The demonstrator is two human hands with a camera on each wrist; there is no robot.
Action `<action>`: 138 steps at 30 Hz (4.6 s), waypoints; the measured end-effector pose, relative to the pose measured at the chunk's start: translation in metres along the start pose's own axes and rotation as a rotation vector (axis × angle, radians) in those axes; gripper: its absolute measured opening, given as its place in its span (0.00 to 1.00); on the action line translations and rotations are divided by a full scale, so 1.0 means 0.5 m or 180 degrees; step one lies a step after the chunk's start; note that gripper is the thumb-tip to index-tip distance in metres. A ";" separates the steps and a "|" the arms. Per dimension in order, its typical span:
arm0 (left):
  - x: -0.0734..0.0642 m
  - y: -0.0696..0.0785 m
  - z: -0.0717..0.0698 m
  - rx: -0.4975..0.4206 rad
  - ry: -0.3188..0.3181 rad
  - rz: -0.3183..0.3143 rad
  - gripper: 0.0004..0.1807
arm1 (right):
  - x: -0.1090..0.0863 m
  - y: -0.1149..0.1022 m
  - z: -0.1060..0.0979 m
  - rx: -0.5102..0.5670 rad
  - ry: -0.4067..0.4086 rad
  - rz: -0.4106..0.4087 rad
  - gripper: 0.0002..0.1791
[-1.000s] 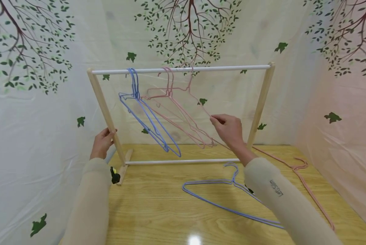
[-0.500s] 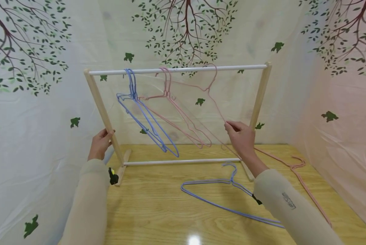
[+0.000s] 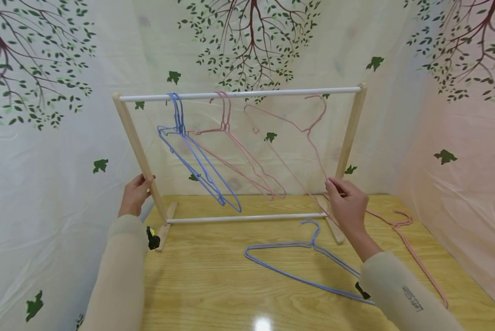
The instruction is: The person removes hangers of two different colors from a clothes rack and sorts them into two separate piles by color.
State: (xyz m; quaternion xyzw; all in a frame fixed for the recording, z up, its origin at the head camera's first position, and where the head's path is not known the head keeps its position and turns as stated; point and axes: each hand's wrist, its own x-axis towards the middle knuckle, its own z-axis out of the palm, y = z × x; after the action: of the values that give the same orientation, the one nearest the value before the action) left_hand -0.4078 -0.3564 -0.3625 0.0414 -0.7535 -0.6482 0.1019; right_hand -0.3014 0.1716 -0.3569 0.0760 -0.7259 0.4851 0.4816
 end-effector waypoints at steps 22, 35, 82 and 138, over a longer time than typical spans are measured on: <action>-0.001 -0.001 -0.003 -0.0008 -0.0055 0.0060 0.29 | -0.099 0.006 -0.119 -0.0249 0.0613 -0.0550 0.06; 0.021 0.004 -0.005 0.0035 -0.0070 -0.0041 0.30 | -0.130 0.001 -0.174 -0.0038 0.1158 -0.0669 0.04; 0.062 -0.006 -0.005 -0.0024 -0.0154 -0.0039 0.29 | -0.141 0.098 -0.371 -0.0938 0.1632 -0.0058 0.05; -0.025 0.024 -0.032 0.0065 -0.0158 -0.0079 0.29 | -0.138 0.189 -0.510 -0.2695 -0.1556 0.1853 0.28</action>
State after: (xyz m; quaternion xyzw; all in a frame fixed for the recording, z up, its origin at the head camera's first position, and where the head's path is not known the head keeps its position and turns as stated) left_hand -0.3914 -0.3674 -0.3497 0.0358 -0.7618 -0.6425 0.0748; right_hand -0.1604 0.3940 -0.4534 -0.2168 -0.9384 0.2329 0.1346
